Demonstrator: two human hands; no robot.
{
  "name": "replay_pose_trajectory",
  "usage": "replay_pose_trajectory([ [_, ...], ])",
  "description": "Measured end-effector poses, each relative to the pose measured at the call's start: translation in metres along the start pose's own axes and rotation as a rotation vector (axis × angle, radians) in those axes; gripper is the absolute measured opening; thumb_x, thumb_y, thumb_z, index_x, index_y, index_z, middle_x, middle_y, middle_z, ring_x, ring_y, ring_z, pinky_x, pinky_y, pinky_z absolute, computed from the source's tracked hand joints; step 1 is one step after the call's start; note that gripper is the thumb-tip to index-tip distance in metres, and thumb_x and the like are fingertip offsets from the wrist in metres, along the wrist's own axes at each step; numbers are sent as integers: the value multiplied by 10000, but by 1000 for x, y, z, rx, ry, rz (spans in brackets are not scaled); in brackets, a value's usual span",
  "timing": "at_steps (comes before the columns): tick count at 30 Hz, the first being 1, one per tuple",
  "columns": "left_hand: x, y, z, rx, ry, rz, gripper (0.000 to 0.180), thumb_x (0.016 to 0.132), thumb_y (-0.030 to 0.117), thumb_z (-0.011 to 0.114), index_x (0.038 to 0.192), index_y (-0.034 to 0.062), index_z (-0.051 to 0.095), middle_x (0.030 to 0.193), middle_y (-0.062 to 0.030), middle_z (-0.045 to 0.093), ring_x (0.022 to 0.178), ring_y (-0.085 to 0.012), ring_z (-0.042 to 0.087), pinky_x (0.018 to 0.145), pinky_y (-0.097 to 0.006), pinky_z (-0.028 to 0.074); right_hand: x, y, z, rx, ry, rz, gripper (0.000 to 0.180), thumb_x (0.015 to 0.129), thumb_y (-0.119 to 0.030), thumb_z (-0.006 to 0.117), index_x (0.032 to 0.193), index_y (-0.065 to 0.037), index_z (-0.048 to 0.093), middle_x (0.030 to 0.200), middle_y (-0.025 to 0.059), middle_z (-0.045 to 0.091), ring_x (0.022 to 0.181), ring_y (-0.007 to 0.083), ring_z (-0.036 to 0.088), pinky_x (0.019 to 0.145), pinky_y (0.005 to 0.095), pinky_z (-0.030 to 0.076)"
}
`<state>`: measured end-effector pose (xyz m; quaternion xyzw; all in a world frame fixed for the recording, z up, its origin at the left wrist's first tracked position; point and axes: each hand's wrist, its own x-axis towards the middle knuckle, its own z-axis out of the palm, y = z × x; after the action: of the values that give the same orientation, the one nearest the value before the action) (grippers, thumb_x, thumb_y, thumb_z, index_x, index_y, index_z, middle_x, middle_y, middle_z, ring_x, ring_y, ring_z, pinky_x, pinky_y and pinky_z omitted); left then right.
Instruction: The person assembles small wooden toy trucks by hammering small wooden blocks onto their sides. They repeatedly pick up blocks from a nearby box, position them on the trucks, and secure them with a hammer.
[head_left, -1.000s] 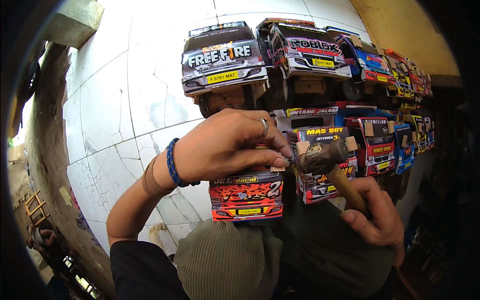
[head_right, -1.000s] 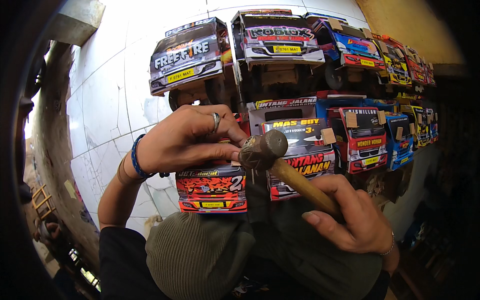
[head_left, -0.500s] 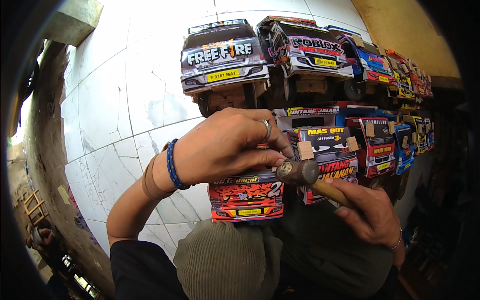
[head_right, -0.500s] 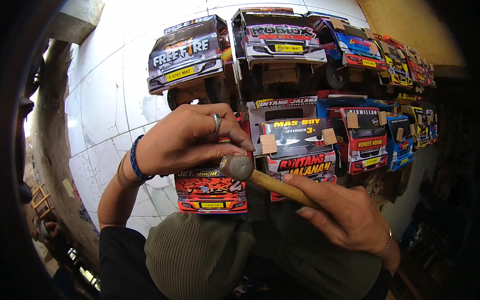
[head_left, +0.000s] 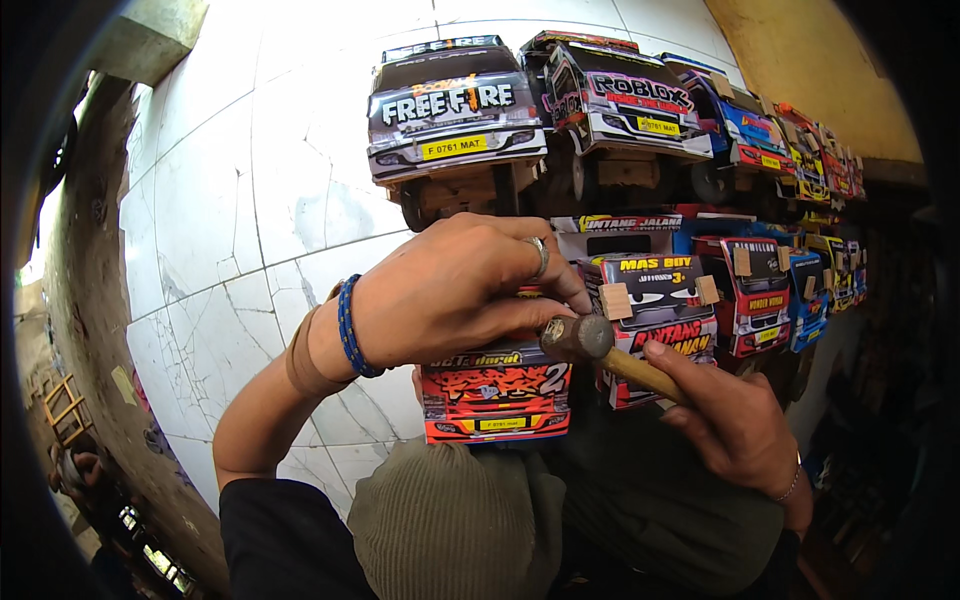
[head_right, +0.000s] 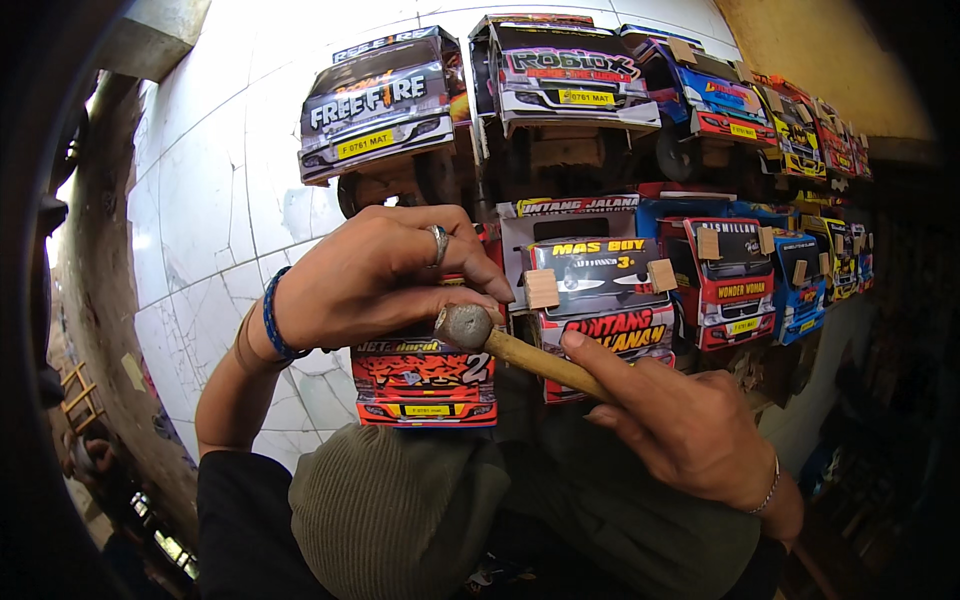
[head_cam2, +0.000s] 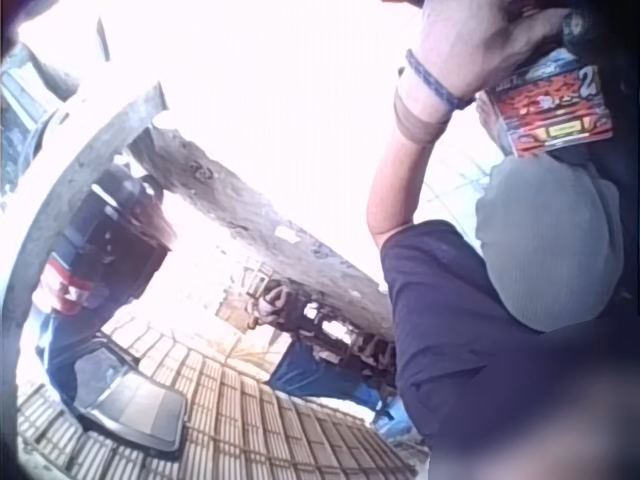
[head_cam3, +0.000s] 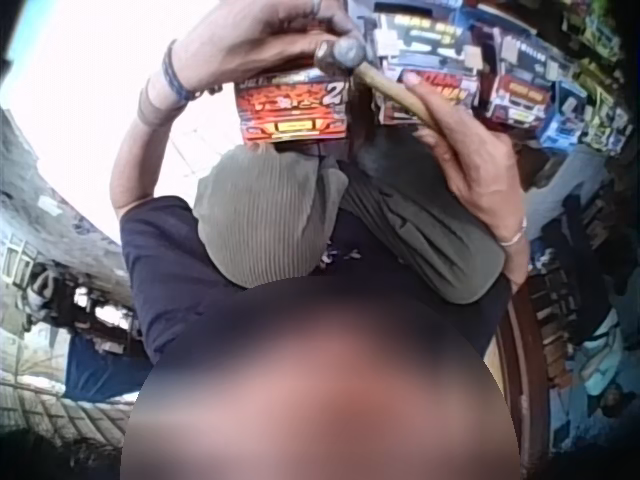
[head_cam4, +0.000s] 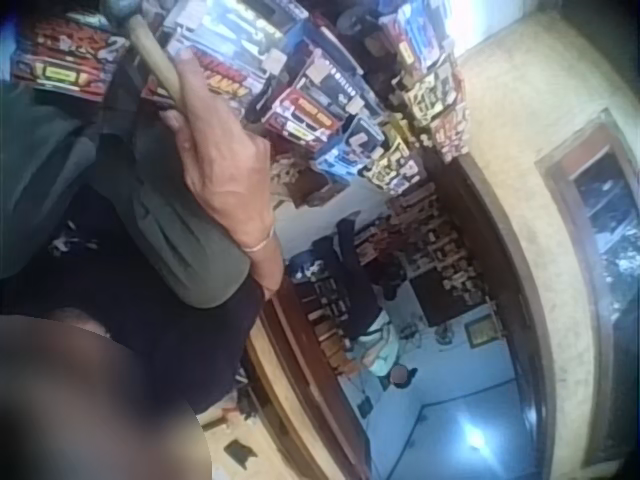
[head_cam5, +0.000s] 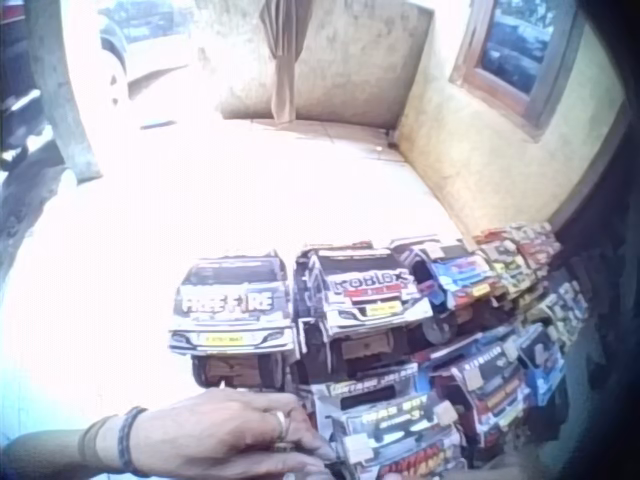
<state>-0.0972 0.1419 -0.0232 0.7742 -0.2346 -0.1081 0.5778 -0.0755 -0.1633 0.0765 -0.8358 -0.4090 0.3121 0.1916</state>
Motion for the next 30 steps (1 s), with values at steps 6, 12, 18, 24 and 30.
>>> replay_pose_trajectory([
  [6, 1, 0, 1, -1, 4, 3, 180, 909, 180, 761, 1036, 52, 749, 929, -116, 693, 852, -299, 694, 737, -377, 540, 2, -1, 3, -217, -10, -188, 718, 814, -49, 763, 1490, -94, 526, 732, 3, 499, 550, 180, 512, 476, 325, 385],
  [12, -1, -2, 1, 4, 3, 12, 181, 907, 172, 772, 1041, 53, 751, 926, -100, 701, 867, -270, 705, 756, -364, 550, 3, -1, 9, -260, 127, -261, 703, 781, -31, 759, 1455, -59, 561, 695, -12, 445, 513, 143, 468, 431, 315, 340],
  [18, 0, -5, 2, -32, 8, 2, 222, 929, 252, 725, 1002, 43, 751, 953, -151, 696, 871, -362, 690, 742, -426, 544, 3, -8, 5, -290, 33, -254, 689, 774, -3, 728, 1440, -12, 552, 715, 17, 490, 510, 128, 481, 415, 308, 371],
  [24, -1, -4, 0, 9, 0, 28, 187, 909, 167, 769, 1050, 47, 745, 941, -107, 696, 874, -281, 711, 754, -369, 554, 5, -10, 20, -266, 312, -225, 692, 810, -53, 692, 1486, -143, 571, 681, -22, 395, 483, 95, 435, 384, 293, 415],
  [30, 0, -6, 2, -1, -4, 22, 193, 909, 175, 772, 1049, 45, 744, 943, -115, 696, 868, -284, 713, 754, -370, 553, -2, -7, 12, -365, 83, -218, 685, 820, -46, 671, 1493, -105, 555, 692, -26, 420, 481, 100, 424, 394, 294, 432],
])
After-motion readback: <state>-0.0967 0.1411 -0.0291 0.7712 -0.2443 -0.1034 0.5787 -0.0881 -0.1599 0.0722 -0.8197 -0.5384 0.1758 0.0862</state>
